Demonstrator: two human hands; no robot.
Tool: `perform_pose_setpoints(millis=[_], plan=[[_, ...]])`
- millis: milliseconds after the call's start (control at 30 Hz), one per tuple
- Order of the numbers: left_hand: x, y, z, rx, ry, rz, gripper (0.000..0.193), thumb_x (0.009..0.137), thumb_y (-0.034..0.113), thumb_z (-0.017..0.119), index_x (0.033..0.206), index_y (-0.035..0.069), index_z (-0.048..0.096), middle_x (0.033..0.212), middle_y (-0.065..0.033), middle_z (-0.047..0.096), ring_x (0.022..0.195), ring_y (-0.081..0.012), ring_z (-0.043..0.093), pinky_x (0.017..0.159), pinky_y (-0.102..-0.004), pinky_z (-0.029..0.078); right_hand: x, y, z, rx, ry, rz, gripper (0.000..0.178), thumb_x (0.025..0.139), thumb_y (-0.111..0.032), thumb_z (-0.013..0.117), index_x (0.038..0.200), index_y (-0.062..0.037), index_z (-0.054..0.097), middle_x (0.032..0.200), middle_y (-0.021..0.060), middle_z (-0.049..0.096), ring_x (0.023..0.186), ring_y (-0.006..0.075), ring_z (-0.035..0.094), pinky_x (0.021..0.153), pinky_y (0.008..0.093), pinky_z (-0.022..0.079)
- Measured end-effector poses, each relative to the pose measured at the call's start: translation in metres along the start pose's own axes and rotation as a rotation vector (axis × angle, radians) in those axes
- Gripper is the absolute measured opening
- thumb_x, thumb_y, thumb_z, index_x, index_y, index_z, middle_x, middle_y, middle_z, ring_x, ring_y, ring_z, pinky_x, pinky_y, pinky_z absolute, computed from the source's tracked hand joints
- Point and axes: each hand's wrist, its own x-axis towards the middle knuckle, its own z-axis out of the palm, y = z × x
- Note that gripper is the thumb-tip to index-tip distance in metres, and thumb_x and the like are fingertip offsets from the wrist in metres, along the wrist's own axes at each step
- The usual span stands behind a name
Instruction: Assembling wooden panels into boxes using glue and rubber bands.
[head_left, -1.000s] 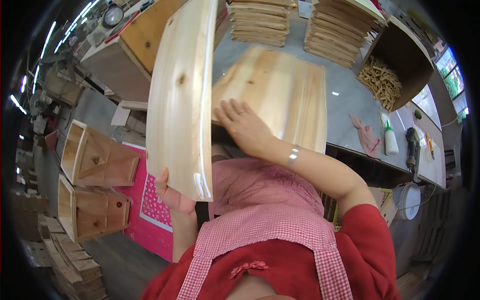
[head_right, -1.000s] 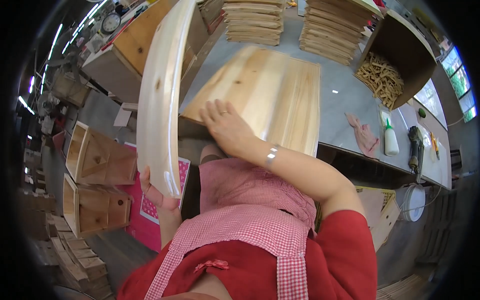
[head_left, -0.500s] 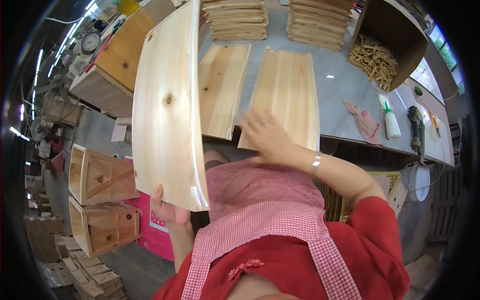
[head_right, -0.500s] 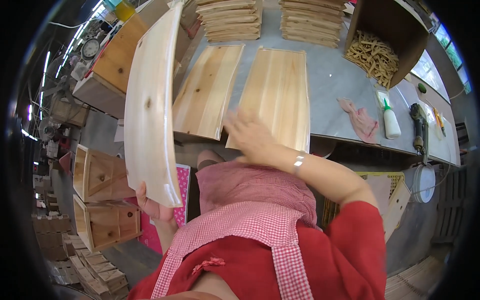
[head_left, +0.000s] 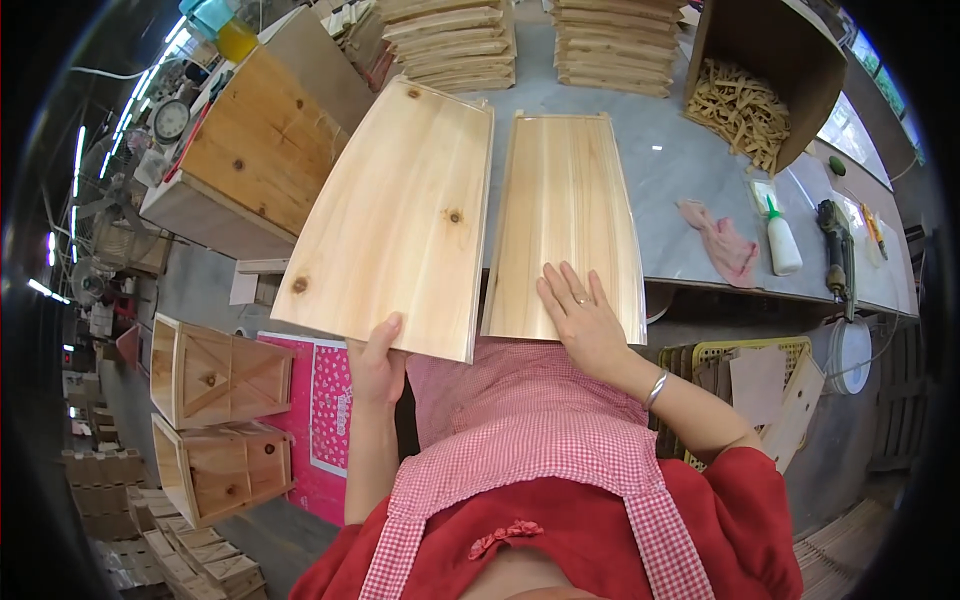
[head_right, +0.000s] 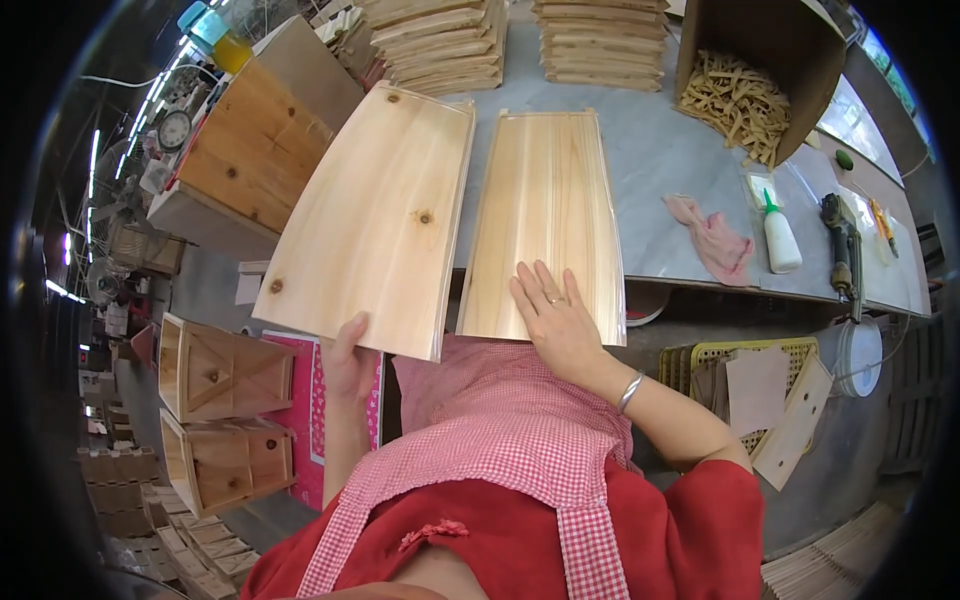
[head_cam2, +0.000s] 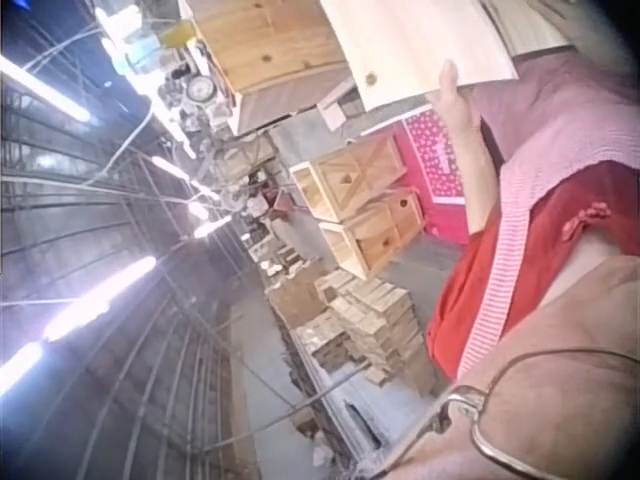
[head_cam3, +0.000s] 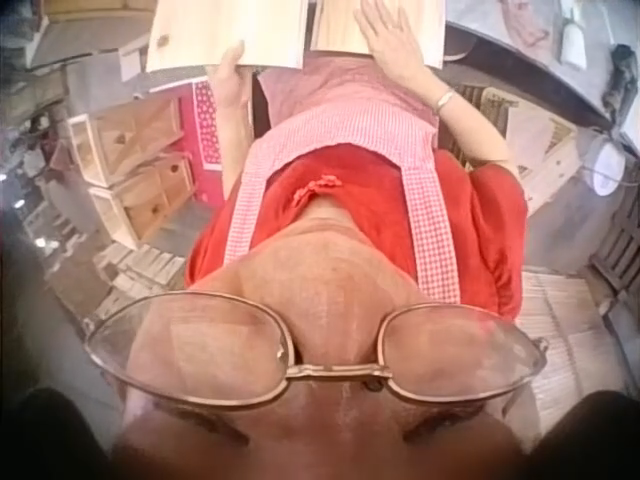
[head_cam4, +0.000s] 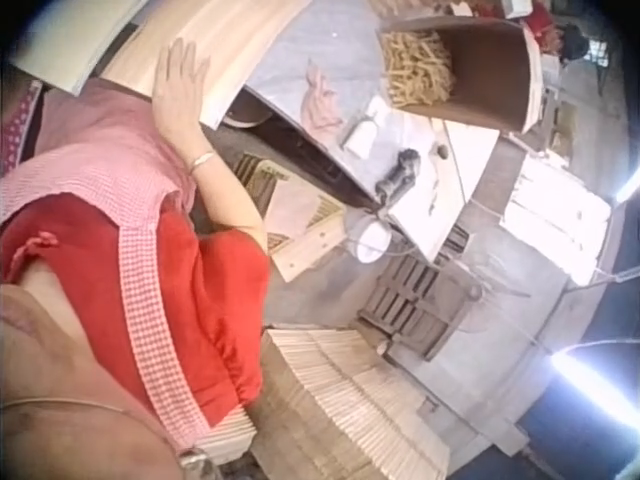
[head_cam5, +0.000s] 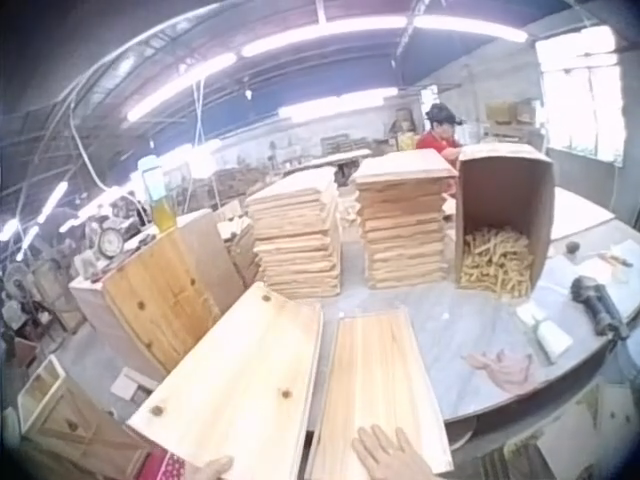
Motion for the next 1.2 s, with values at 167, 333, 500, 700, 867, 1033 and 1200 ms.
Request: perform_pose_setpoints(millis=[167, 333, 500, 700, 867, 1033, 1200], plan=[[0.023, -0.028, 0.000, 0.187, -0.024, 0.100, 0.051, 0.087, -0.001, 0.062, 0.134, -0.006, 0.043, 0.126, -0.0136, 0.055, 0.110, -0.0218, 0.060, 0.095, -0.0345, 0.049, 0.005, 0.000, -0.001, -0.020, 0.023, -0.001, 0.070, 0.079, -0.002, 0.055, 0.145, 0.0041, 0.034, 0.153, 0.0211, 0.031, 0.144, 0.0371, 0.027, 0.115, 0.0563, 0.020], [0.033, -0.036, 0.010, 0.402, -0.037, 0.163, 0.045, 0.087, 0.001, 0.065, 0.128, -0.007, 0.049, 0.121, -0.0113, 0.058, 0.106, -0.0178, 0.060, 0.092, -0.0310, 0.048, 0.006, 0.001, 0.003, -0.007, 0.047, 0.000, 0.069, 0.079, -0.003, 0.056, 0.144, 0.0044, 0.035, 0.152, 0.0211, 0.032, 0.143, 0.0373, 0.029, 0.115, 0.0566, 0.021], [0.037, -0.046, 0.022, 0.592, -0.083, 0.181, 0.037, 0.088, 0.002, 0.066, 0.121, -0.008, 0.054, 0.113, -0.0091, 0.061, 0.101, -0.0154, 0.059, 0.089, -0.0290, 0.048, 0.007, 0.003, 0.000, 0.020, 0.030, 0.002, 0.068, 0.080, -0.004, 0.056, 0.144, 0.0046, 0.035, 0.153, 0.0213, 0.031, 0.143, 0.0376, 0.028, 0.115, 0.0572, 0.020], [0.025, -0.051, 0.036, 0.806, -0.204, 0.149, 0.028, 0.089, 0.003, 0.064, 0.115, -0.006, 0.058, 0.105, -0.0063, 0.062, 0.095, -0.0134, 0.059, 0.084, -0.0281, 0.049, 0.007, 0.007, -0.005, 0.004, -0.035, -0.007, 0.061, 0.086, -0.011, 0.052, 0.143, 0.0051, 0.037, 0.153, 0.0212, 0.031, 0.144, 0.0369, 0.026, 0.115, 0.0577, 0.021], [0.025, -0.057, 0.034, 0.917, -0.263, 0.233, 0.024, 0.089, 0.003, 0.064, 0.110, -0.006, 0.061, 0.105, -0.0079, 0.064, 0.097, -0.0157, 0.060, 0.084, -0.0299, 0.050, 0.002, 0.010, -0.005, 0.040, -0.024, 0.020, 0.063, 0.084, -0.013, 0.056, 0.141, 0.0056, 0.039, 0.153, 0.0213, 0.031, 0.144, 0.0363, 0.027, 0.115, 0.0557, 0.021], [0.026, -0.059, 0.019, 0.933, -0.162, 0.138, 0.029, 0.088, 0.005, 0.067, 0.115, -0.006, 0.061, 0.110, -0.0097, 0.065, 0.100, -0.0169, 0.060, 0.087, -0.0316, 0.049, -0.007, 0.070, -0.031, 0.394, 0.209, 0.160, 0.062, 0.078, -0.021, 0.071, 0.132, 0.0015, 0.051, 0.143, 0.0217, 0.046, 0.134, 0.0402, 0.040, 0.111, 0.0510, 0.031], [0.034, -0.059, 0.016, 0.901, -0.102, 0.141, 0.033, 0.089, 0.006, 0.068, 0.118, -0.007, 0.060, 0.116, -0.0111, 0.064, 0.103, -0.0170, 0.060, 0.091, -0.0310, 0.048, -0.073, 0.190, -0.058, -0.347, 0.467, 0.779, 0.031, 0.085, -0.018, 0.065, 0.114, -0.0087, 0.067, 0.112, 0.0179, 0.063, 0.105, 0.0359, 0.057, 0.087, 0.0470, 0.047]])
